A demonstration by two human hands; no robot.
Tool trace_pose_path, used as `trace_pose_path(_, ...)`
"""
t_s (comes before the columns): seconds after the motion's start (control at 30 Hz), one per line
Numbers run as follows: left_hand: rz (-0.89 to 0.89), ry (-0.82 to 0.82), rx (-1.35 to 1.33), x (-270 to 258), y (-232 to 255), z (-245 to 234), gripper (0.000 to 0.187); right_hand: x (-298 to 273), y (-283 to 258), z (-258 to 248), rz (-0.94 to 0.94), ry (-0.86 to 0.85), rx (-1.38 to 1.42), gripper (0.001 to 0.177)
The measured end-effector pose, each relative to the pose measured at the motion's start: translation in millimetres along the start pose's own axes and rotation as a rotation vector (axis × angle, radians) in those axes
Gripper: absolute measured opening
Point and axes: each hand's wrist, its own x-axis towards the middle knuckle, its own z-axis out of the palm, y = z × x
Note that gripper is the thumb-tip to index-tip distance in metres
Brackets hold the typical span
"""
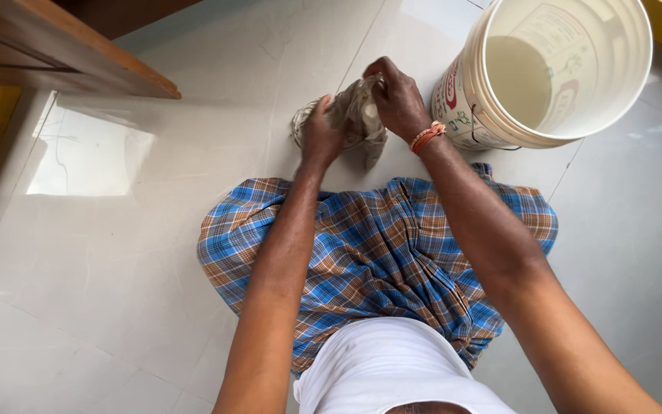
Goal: The person sits cross-legged on a tiled floor and wipes the surface with a cloth. They repeatedly dip the cloth into a white bucket of water, wring it out, and continue wiping the floor in front of them.
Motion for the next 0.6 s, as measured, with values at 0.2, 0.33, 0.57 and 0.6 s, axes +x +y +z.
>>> trace_pose_path(0.2, -0.022, 0.108, -0.027, 7, 1, 0, 0.024, 18, -55, -37, -0.02, -0.06, -0.242, 0.015)
trace_pose_path(0.33, 0.039, 0.312, -0.159, 32, 21, -32, 0.025, 41, -41, -53, -0.065, 0.08, -0.45, 0.009)
trace_pose_path(0.57, 0.381, 0.344, 0.179, 56, 85, -116, 0.025, 70, -48, -102, -0.252, 0.374, -0.329, 0.02)
trace_pose_path(0.6, 0.428, 0.362, 0.185, 55, 95, -124, 0.024, 74, -53, -110, -0.276, 0.403, -0.307, 0.023)
